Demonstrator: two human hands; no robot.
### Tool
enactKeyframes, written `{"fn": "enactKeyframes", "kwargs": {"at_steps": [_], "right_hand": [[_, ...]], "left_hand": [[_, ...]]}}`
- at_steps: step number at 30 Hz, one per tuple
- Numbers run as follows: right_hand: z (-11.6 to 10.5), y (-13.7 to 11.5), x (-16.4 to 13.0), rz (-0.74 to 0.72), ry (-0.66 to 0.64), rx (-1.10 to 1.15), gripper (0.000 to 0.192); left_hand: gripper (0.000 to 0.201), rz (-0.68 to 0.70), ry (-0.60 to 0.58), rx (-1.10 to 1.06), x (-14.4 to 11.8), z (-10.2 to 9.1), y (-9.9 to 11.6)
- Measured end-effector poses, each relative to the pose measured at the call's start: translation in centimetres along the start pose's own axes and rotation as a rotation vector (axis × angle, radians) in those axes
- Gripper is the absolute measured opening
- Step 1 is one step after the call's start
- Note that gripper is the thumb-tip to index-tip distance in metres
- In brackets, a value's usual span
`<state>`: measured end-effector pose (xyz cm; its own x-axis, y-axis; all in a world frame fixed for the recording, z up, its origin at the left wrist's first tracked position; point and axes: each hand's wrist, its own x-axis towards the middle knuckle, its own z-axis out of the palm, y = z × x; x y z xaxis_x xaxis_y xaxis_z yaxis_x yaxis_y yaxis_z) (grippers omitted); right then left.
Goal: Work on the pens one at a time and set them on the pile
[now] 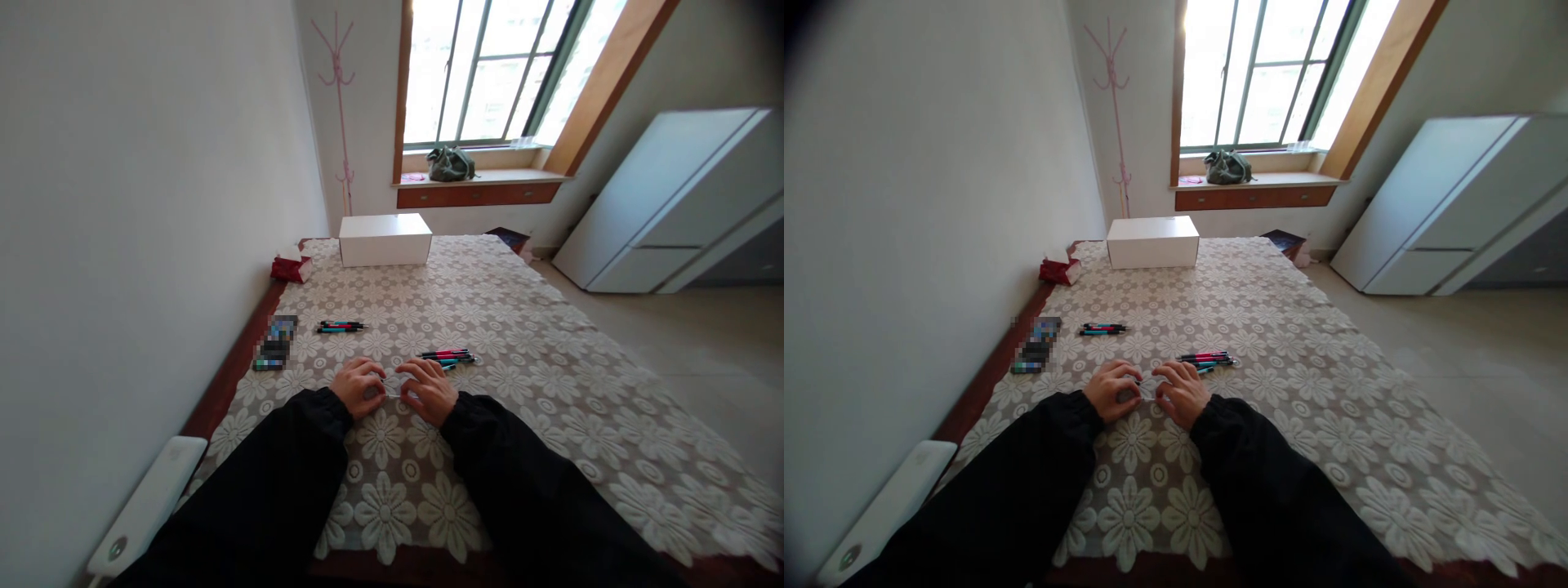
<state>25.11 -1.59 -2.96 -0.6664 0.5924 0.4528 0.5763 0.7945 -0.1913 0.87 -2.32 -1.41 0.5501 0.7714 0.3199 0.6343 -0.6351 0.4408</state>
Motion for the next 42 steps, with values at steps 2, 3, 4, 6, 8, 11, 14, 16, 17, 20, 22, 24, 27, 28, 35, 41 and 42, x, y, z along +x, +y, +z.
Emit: {"fn": "enactKeyframes", "kwargs": {"at_steps": [2, 3, 4, 6, 8, 11, 14, 16, 17, 20, 22, 24, 27, 28, 35, 41, 42], "right_hand": [[0.2, -0.4, 0.1, 0.009, 0.005, 0.012, 0.001], [0.3, -0.7, 0.1, 0.017, 0.005, 0.019, 0.002], [0.4, -0.9, 0.2, 0.027, 0.004, 0.026, 0.002], [0.4, -1.3, 0.3, 0.048, -0.001, 0.036, 0.003], [0.4, -1.5, 0.3, 0.060, 0.002, 0.046, 0.002], [0.3, -1.5, 0.3, 0.059, 0.012, 0.053, 0.002], [0.3, -1.2, 0.2, 0.062, 0.025, 0.050, 0.004], [0.4, -1.0, 0.2, 0.067, 0.034, 0.048, 0.005], [0.4, -0.9, 0.2, 0.069, 0.039, 0.046, 0.005], [0.3, -0.6, 0.2, 0.089, 0.058, 0.029, 0.006], [0.3, -0.5, 0.2, 0.107, 0.074, 0.012, 0.006], [0.4, -0.3, 0.1, 0.127, 0.089, -0.002, 0.006], [0.5, -0.1, 0.0, 0.151, 0.089, -0.022, 0.005], [0.6, 0.0, 0.0, 0.159, 0.084, -0.029, 0.005], [0.7, -0.1, 0.1, 0.180, 0.065, -0.040, 0.005], [0.5, -0.3, 0.2, 0.170, 0.051, -0.025, 0.005], [0.5, -0.3, 0.2, 0.170, 0.053, -0.019, 0.004]], "left_hand": [[0.004, 0.025, -0.016, -0.001, 0.1, 0.3, -0.1], [0.004, 0.037, -0.028, -0.004, 0.1, 0.4, -0.2], [0.005, 0.048, -0.042, -0.006, 0.2, 0.6, -0.4], [0.006, 0.054, -0.059, -0.008, 0.3, 0.9, -0.5], [0.009, 0.046, -0.059, -0.008, 0.3, 0.9, -0.5], [0.013, 0.018, -0.011, -0.011, 0.2, 0.5, -0.1], [0.015, -0.059, 0.079, 0.002, 0.1, -0.2, 0.2], [0.019, -0.123, 0.119, 0.023, 0.0, -0.6, 0.2], [0.024, -0.150, 0.123, 0.036, 0.0, -0.8, 0.2], [0.032, -0.213, 0.082, 0.075, 0.0, -0.9, 0.1], [0.027, -0.247, 0.043, 0.088, 0.1, -1.0, 0.2], [0.020, -0.267, 0.014, 0.091, 0.1, -1.0, 0.3], [0.014, -0.272, -0.008, 0.098, 0.2, -1.1, 0.3], [0.013, -0.270, -0.013, 0.101, 0.2, -1.1, 0.3], [0.012, -0.212, -0.032, 0.084, 0.1, -1.1, 0.3], [0.012, -0.177, -0.051, 0.069, 0.2, -1.1, 0.5], [0.012, -0.167, -0.060, 0.064, 0.2, -1.1, 0.6]]}}
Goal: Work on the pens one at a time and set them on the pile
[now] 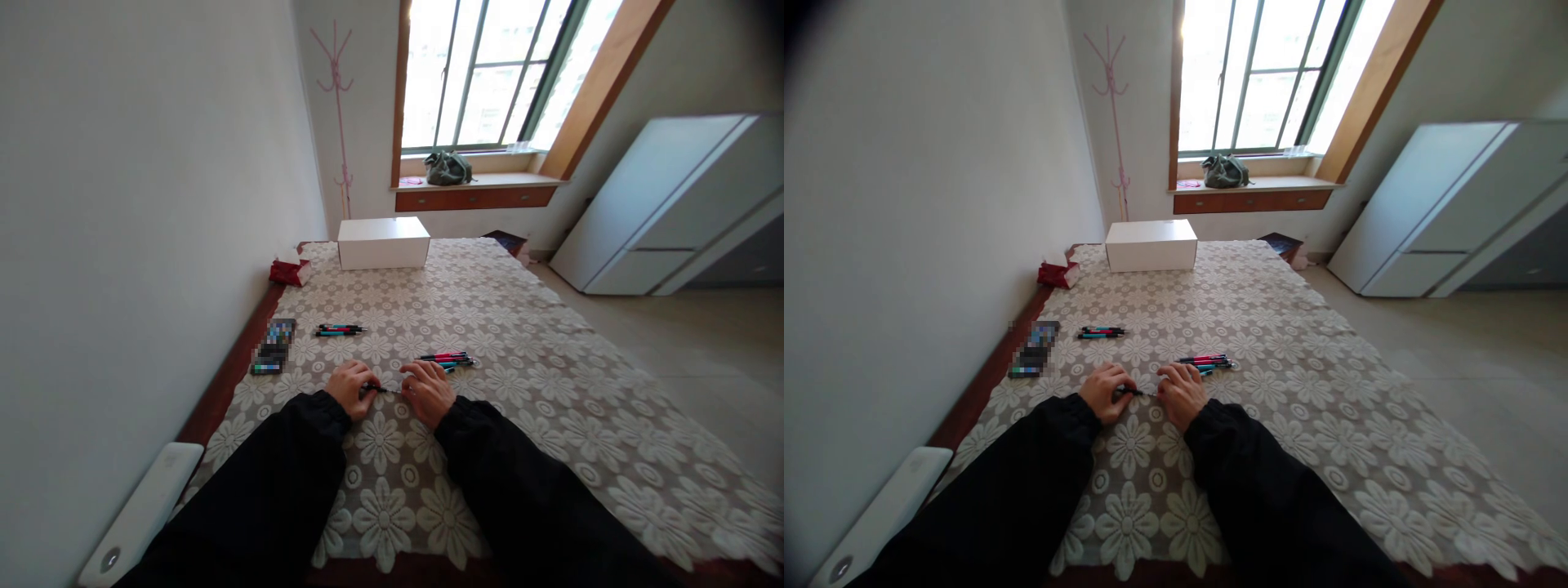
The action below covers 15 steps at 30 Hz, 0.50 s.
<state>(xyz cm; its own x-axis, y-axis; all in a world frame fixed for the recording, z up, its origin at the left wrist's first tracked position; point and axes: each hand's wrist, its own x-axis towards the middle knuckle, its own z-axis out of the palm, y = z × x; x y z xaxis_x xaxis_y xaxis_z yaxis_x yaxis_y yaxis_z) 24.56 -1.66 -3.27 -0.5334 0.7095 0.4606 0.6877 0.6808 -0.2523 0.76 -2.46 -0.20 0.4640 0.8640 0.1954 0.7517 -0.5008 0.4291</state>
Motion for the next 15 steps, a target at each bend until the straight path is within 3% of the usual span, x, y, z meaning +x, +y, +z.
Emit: {"fn": "enactKeyframes", "kwargs": {"at_steps": [10, 15], "right_hand": [[0.13, -0.57, 0.18, -0.075, 0.010, 0.074, 0.004], [-0.39, -0.31, -0.02, -0.056, 0.013, 0.082, 0.011]], "left_hand": [[0.014, 0.074, -0.058, -0.006, -0.07, 0.80, 0.64], [0.012, 0.047, -0.022, -0.024, -0.09, 0.82, 0.46]]}}
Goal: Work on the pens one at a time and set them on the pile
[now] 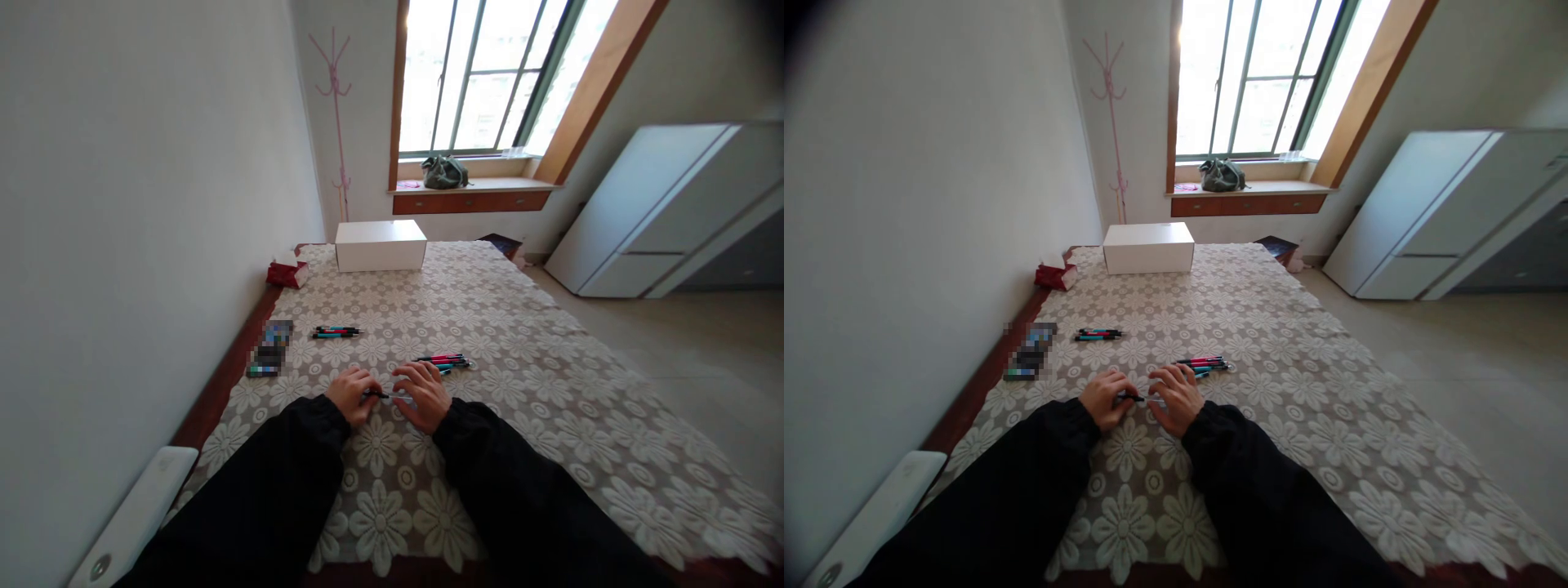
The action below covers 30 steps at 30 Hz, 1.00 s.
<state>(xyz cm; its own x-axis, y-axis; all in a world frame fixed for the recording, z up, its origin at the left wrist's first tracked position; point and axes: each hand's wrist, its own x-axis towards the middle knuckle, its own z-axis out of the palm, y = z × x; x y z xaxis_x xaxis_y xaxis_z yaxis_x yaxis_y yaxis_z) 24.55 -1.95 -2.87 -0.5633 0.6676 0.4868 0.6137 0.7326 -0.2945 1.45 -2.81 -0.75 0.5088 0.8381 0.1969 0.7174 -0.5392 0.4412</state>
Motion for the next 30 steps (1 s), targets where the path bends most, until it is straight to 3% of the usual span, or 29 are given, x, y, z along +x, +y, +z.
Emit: {"fn": "enactKeyframes", "kwargs": {"at_steps": [9, 18, 24, 30], "right_hand": [[0.0, 0.7, -0.1, -0.022, -0.035, -0.019, 0.001], [-0.3, 0.3, 0.1, -0.024, -0.030, -0.014, 0.007], [-1.1, 1.4, 0.0, 0.124, 0.069, -0.060, 0.013], [-0.6, 2.1, -0.3, 0.147, 0.020, -0.070, 0.006]], "left_hand": [[0.012, 0.015, -0.021, 0.013, 0.0, -0.2, -0.1], [0.018, 0.040, -0.054, 0.006, -0.1, -0.1, 0.1], [0.014, -0.012, -0.013, 0.013, 0.0, 0.0, 0.0], [0.014, -0.059, 0.018, 0.022, 0.0, -0.4, 0.0]]}}
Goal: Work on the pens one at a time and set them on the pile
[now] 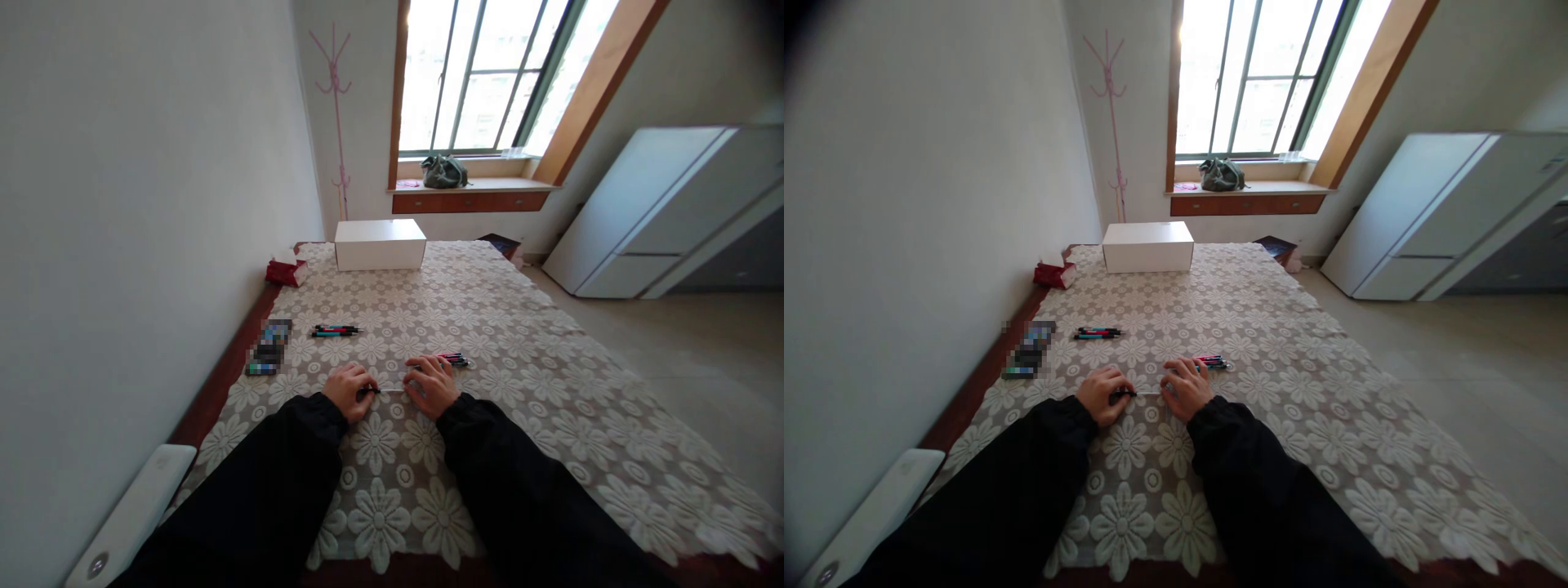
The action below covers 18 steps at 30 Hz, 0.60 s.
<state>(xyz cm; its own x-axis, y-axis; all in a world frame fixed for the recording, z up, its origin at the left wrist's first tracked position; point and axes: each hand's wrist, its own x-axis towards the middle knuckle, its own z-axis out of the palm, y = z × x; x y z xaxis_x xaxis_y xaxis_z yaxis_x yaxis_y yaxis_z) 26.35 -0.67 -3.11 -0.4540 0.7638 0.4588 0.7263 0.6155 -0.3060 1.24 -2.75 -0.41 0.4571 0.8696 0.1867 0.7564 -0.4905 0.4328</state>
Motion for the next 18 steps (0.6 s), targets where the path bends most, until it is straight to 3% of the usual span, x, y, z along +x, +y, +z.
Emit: {"fn": "enactKeyframes", "kwargs": {"at_steps": [18], "right_hand": [[-0.09, -0.52, 0.08, -0.070, -0.067, 0.005, 0.007]], "left_hand": [[0.014, 0.011, -0.017, -0.020, 0.08, 0.15, -0.28]]}}
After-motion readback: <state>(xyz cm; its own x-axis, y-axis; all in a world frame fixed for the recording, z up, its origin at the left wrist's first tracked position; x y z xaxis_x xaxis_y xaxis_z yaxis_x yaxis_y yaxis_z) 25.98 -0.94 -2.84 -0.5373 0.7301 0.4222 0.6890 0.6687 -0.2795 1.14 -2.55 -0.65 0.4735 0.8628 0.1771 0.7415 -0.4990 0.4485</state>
